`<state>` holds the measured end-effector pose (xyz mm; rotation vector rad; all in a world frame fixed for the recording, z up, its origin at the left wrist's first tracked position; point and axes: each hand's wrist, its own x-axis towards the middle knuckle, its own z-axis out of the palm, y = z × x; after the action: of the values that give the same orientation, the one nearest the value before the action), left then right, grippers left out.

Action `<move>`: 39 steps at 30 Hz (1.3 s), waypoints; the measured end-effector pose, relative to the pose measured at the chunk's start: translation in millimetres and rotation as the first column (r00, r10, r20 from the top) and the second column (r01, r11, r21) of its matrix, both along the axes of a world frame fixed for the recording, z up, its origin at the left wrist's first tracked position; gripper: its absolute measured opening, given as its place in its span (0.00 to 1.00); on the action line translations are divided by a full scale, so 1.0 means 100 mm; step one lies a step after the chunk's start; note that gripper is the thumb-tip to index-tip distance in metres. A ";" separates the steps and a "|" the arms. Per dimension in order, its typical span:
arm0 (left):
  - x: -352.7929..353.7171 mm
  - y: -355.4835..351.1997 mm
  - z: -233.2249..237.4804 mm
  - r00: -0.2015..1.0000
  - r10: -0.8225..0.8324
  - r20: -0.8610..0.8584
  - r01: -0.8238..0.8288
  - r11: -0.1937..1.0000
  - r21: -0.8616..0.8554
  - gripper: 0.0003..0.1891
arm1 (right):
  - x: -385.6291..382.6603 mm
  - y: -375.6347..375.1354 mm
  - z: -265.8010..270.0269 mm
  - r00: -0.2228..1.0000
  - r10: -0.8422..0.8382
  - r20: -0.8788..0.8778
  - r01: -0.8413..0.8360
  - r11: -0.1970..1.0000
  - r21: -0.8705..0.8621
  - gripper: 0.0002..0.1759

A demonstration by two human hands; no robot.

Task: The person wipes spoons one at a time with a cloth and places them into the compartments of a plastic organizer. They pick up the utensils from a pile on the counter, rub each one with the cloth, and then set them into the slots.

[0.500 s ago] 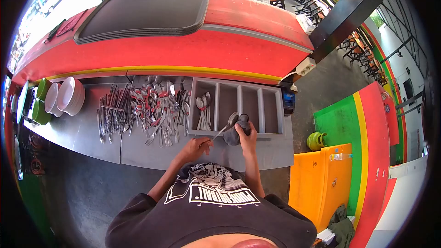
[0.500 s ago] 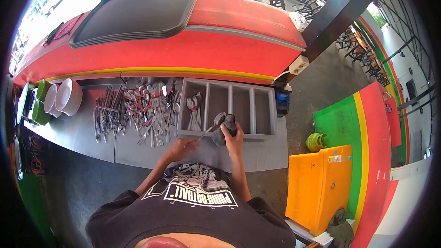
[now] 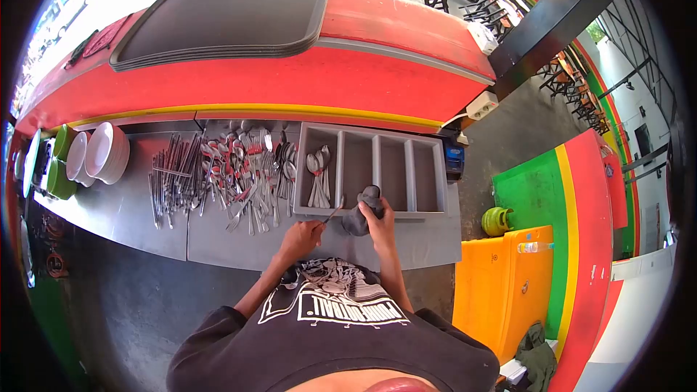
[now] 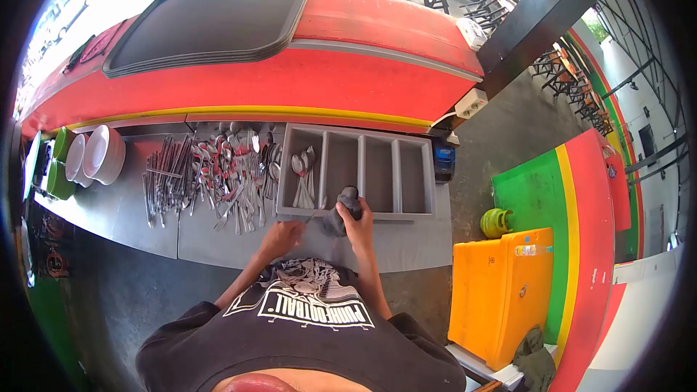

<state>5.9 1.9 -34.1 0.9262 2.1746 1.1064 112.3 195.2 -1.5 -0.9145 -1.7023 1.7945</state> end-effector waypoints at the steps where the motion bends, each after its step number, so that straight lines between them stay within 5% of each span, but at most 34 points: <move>1: -0.01 -0.01 -0.01 1.000 0.000 -0.016 0.000 1.000 -0.015 0.11 | -0.01 -0.01 0.05 1.000 0.001 -0.001 -0.001 1.000 0.003 0.14; 14: 0.01 0.07 -0.09 0.959 -0.024 -0.281 0.012 0.999 -0.044 0.10 | 0.02 0.04 -0.50 0.990 0.022 0.138 -0.031 0.997 0.067 0.27; 22: 0.05 0.18 -0.01 0.970 -0.069 -0.233 0.066 0.998 -0.021 0.14 | 0.01 0.01 -0.55 0.950 0.277 0.145 -0.251 0.952 -0.175 0.22; 29: 0.05 0.30 -0.16 0.958 -0.143 -0.249 0.148 0.989 0.000 0.16 | 0.01 0.03 -0.63 0.955 0.283 0.092 -0.247 0.926 -0.287 0.20; 39: 0.07 0.32 -0.28 0.950 -0.254 -0.182 0.265 0.963 0.042 0.24 | 0.03 0.07 -0.96 0.964 0.229 0.132 -0.206 0.964 -0.166 0.21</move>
<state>13.2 34.2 -61.6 1.3425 2.0842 1.0046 115.8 202.1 -97.6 -0.9793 -1.8421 2.0694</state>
